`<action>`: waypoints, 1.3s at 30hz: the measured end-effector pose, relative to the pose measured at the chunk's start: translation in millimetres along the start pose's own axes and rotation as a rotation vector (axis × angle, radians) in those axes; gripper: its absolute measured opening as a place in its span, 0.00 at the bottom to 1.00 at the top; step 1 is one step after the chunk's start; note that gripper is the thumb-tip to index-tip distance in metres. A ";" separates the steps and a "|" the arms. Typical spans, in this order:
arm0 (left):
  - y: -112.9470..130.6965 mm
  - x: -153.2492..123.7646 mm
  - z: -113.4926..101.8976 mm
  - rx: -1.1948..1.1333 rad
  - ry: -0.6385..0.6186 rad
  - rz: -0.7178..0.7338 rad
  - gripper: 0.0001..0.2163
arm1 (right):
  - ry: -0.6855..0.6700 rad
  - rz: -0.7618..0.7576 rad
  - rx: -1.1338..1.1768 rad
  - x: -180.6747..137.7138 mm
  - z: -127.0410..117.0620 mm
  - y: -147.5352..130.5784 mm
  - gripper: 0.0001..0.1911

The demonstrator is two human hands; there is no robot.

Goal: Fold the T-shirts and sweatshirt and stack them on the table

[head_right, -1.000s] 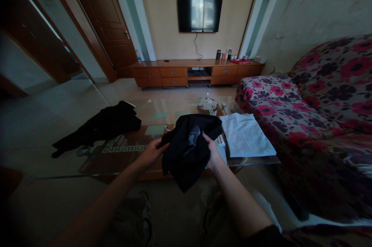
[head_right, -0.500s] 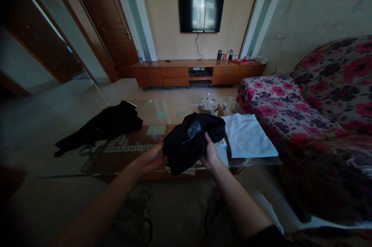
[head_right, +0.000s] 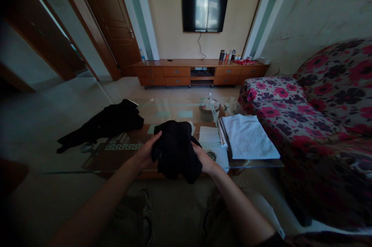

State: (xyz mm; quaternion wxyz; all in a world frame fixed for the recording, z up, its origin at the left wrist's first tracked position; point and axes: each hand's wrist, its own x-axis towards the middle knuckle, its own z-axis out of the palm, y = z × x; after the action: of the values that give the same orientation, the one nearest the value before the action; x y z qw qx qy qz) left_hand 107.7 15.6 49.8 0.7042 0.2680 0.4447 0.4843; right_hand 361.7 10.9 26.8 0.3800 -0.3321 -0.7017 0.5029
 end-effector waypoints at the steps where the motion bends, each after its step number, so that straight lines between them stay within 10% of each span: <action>1: -2.5 1.6 -0.6 0.016 0.037 0.050 0.22 | -0.065 -0.040 -0.085 -0.6 2.4 -4.8 0.07; 7: -7.5 9.0 -4.4 0.109 0.135 0.240 0.23 | -0.139 -0.019 -0.141 -1.5 2.4 -1.7 0.07; 14: -0.2 2.8 -1.0 0.187 -0.045 0.390 0.29 | 0.489 0.080 -0.027 7.2 -18.4 9.0 0.25; 18: 1.3 -2.6 7.4 0.210 -0.161 0.408 0.35 | 0.289 0.021 -0.015 4.1 -9.2 2.0 0.49; 33: 12.7 18.1 -18.2 0.118 0.321 0.655 0.21 | 0.046 0.098 -0.117 3.6 7.3 8.0 0.20; 39: 11.9 21.8 -20.0 0.052 0.217 0.667 0.18 | 0.019 0.138 -0.204 1.2 13.0 32.2 0.20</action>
State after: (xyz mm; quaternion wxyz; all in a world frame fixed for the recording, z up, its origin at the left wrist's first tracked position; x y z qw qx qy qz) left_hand 87.6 39.3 42.1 0.4487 0.3635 0.4171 0.7019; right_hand 352.5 14.8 -6.5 0.3154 -0.4214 -0.7209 0.4507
